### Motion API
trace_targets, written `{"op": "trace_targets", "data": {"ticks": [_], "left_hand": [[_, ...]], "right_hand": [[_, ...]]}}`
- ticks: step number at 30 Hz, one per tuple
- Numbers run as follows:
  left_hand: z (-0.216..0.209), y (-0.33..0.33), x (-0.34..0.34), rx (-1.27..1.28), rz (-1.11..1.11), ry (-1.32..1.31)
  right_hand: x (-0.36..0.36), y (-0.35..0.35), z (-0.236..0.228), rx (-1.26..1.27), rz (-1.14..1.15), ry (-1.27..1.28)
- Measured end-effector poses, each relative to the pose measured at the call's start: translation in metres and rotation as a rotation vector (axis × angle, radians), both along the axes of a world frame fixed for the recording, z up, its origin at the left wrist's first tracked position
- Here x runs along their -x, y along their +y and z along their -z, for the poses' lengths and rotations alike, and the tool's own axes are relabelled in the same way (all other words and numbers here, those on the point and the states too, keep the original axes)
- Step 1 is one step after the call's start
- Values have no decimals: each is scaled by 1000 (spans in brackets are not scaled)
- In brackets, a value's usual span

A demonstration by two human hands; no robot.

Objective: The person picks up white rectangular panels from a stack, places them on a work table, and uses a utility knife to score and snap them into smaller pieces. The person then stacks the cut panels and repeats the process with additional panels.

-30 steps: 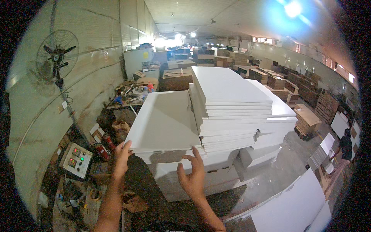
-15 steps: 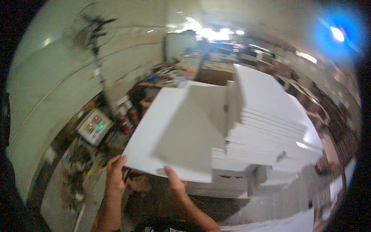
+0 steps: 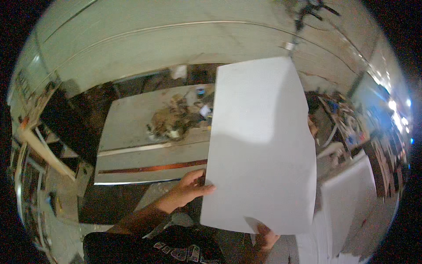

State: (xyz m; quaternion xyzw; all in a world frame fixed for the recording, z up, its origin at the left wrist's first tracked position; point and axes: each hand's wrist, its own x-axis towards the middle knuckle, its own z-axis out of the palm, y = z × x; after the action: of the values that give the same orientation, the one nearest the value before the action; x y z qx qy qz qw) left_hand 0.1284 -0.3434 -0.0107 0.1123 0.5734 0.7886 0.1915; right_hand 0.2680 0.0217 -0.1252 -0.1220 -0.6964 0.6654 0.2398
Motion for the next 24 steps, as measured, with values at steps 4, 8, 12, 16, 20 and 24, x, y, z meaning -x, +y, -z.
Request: {"op": "trace_targets", "data": {"ticks": [4, 8, 12, 16, 20, 24], "left_hand": [[35, -74, 28, 91, -500, -139], [106, -203, 26, -89, -755, -438], [226, -287, -52, 299, -702, -332], [350, -359, -101, 225, -845, -285], [409, -414, -91, 231, -1038, -402], [361, -458, -65, 325, -903, -769]], "right_hand": [[62, -50, -6, 361, -151, 79], [129, -139, 12, 402, -27, -111], [173, -205, 100, 74, -85, -321], [201, -264, 205, 123, -248, -563], [220, -347, 238, 427, -185, -487], [243, -406, 227, 460, -129, -585]]}}
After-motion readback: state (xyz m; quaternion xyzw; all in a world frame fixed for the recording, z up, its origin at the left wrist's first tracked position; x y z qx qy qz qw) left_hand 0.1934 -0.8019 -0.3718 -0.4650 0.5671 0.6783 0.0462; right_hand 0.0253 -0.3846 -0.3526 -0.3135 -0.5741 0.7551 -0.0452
